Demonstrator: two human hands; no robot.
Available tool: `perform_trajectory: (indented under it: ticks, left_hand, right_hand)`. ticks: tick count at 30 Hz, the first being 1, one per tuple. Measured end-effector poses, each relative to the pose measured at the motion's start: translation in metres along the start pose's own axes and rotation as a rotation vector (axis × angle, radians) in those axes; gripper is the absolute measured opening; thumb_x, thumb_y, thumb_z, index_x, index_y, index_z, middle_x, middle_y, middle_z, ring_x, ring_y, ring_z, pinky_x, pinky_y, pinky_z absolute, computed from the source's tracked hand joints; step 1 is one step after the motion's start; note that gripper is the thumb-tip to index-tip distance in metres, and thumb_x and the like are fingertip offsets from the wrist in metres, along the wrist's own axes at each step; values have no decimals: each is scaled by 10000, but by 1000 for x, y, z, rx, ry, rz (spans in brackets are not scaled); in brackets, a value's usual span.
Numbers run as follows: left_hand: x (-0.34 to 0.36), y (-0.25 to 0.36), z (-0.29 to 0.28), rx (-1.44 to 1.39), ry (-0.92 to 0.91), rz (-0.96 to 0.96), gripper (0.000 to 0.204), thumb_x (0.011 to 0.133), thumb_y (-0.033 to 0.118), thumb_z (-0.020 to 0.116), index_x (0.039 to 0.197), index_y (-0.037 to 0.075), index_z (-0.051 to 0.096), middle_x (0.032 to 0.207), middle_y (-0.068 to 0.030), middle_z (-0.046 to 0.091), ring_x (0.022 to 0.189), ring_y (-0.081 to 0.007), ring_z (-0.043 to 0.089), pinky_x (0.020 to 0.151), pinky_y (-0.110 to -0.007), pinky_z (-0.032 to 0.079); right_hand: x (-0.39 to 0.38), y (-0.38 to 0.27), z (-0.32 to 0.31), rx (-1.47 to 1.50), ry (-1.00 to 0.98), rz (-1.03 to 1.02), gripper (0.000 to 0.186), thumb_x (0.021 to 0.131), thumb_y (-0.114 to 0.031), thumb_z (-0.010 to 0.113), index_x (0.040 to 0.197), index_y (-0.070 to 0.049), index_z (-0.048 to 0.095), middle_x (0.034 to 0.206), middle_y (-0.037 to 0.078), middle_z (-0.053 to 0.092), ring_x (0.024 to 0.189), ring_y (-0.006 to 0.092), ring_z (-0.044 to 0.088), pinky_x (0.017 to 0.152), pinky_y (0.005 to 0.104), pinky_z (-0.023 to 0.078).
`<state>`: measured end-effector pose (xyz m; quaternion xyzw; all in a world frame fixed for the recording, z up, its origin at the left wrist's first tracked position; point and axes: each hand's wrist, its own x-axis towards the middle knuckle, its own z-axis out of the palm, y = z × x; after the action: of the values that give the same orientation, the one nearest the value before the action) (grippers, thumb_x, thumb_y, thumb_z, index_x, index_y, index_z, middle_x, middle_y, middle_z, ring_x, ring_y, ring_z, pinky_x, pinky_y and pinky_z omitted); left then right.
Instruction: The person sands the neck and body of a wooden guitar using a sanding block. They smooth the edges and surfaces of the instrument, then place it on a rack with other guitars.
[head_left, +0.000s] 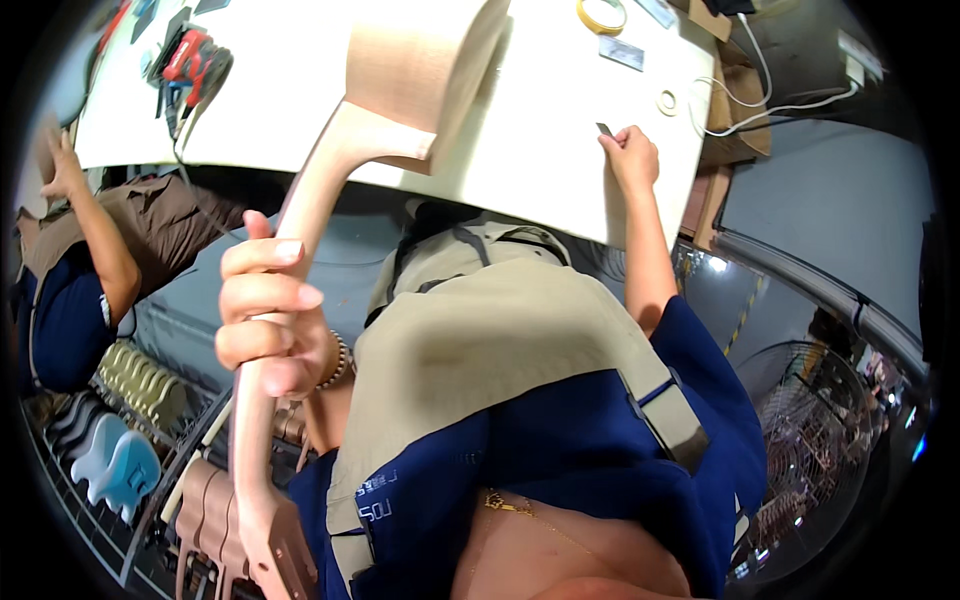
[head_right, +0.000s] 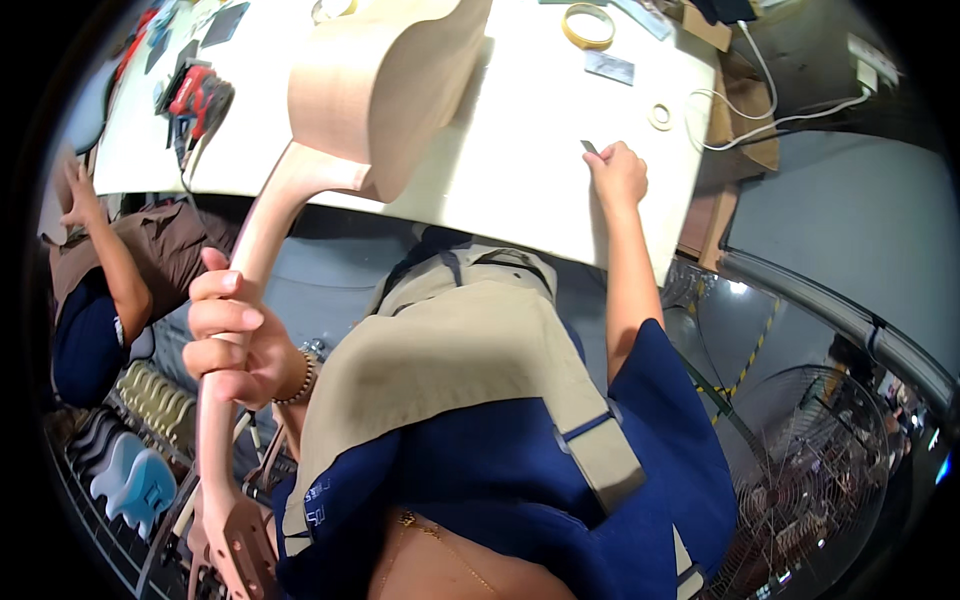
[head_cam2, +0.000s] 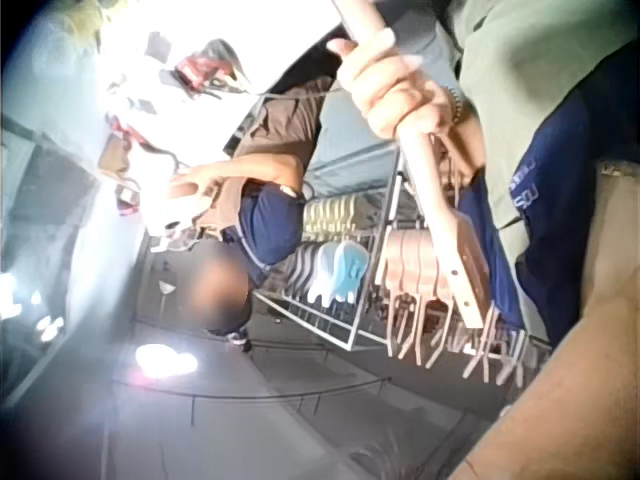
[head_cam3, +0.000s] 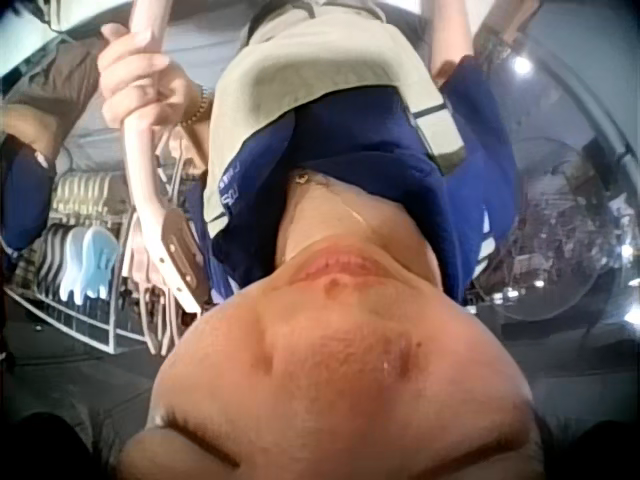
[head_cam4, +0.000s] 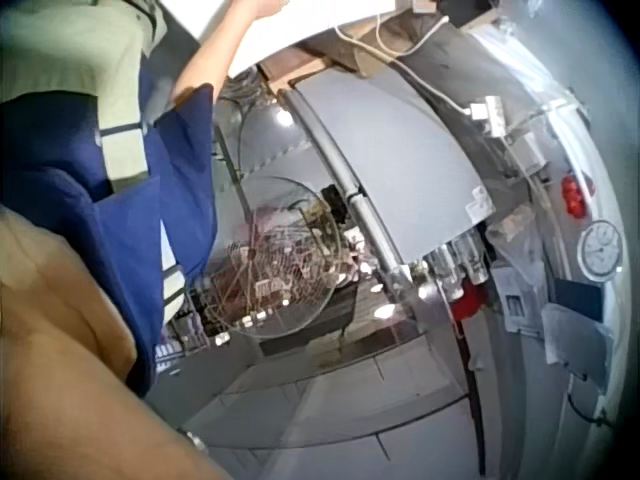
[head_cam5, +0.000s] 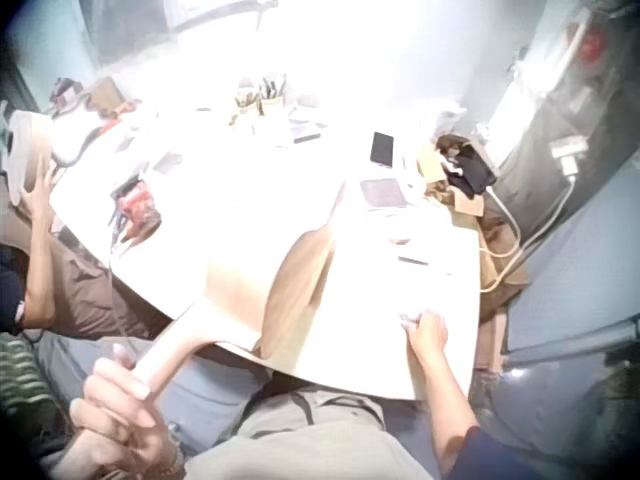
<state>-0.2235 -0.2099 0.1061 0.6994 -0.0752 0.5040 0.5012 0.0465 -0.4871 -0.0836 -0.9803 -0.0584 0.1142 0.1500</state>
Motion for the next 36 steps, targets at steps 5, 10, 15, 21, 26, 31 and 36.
perform_trajectory:
  ticks: [5, 10, 15, 21, 26, 31, 36]
  left_hand:
    - [-18, 13, -16, 75, -87, -148, 391, 924, 504, 420, 879, 125, 507, 1042, -148, 593, 1131, -442, 499, 1012, -563, 336]
    - [-46, 23, -19, 82, -17, -226, 287, 894, 394, 548, 857, 110, 529, 1098, -193, 586, 1161, -447, 483, 990, -554, 369]
    - [-45, 21, -21, 114, -94, -192, 253, 909, 380, 495, 897, 129, 520, 1172, -168, 572, 1132, -458, 496, 978, -568, 365]
    - [-43, 21, -28, 92, -151, -188, 251, 912, 373, 496, 881, 124, 490, 1147, -177, 570, 1103, -434, 515, 965, -572, 369]
    - [-40, 24, -30, 104, -173, -237, 246, 910, 364, 505, 866, 124, 476, 1120, -176, 571, 1093, -424, 520, 958, -579, 370]
    - [-40, 24, -31, 108, -179, -233, 240, 909, 347, 504, 859, 115, 466, 1096, -189, 572, 1081, -431, 523, 948, -583, 377]
    - [-36, 21, -29, 87, -185, -207, 238, 912, 326, 492, 857, 97, 452, 1092, -206, 566, 1073, -435, 525, 940, -583, 384]
  right_hand:
    - [-25, -28, -24, 1048, -234, -48, 156, 808, -85, 681, 911, 0, 599, 772, 46, 632, 703, 127, 627, 638, 246, 500]
    - [-105, -133, -102, 983, -231, -635, 91, 797, 37, 619, 879, 19, 655, 830, 75, 598, 677, 126, 605, 605, 233, 506]
    - [-132, -170, -107, 729, -5, -966, 158, 708, -53, 730, 843, -51, 648, 698, 69, 579, 548, 191, 566, 495, 275, 452]
    - [-128, -187, -100, 587, 155, -1043, 104, 704, -53, 699, 763, -56, 613, 669, 49, 558, 556, 203, 573, 484, 292, 452]
    - [-145, -180, -108, 365, 69, -1158, 79, 691, -39, 667, 742, -69, 614, 654, 54, 551, 551, 204, 570, 479, 299, 446]
    - [-136, -186, -117, 464, 185, -1087, 90, 675, -31, 656, 729, -81, 603, 624, 42, 524, 537, 199, 561, 459, 287, 443]
    - [-132, -188, -112, 290, 253, -1149, 103, 666, -37, 646, 734, -97, 597, 628, 35, 480, 503, 178, 529, 441, 283, 427]
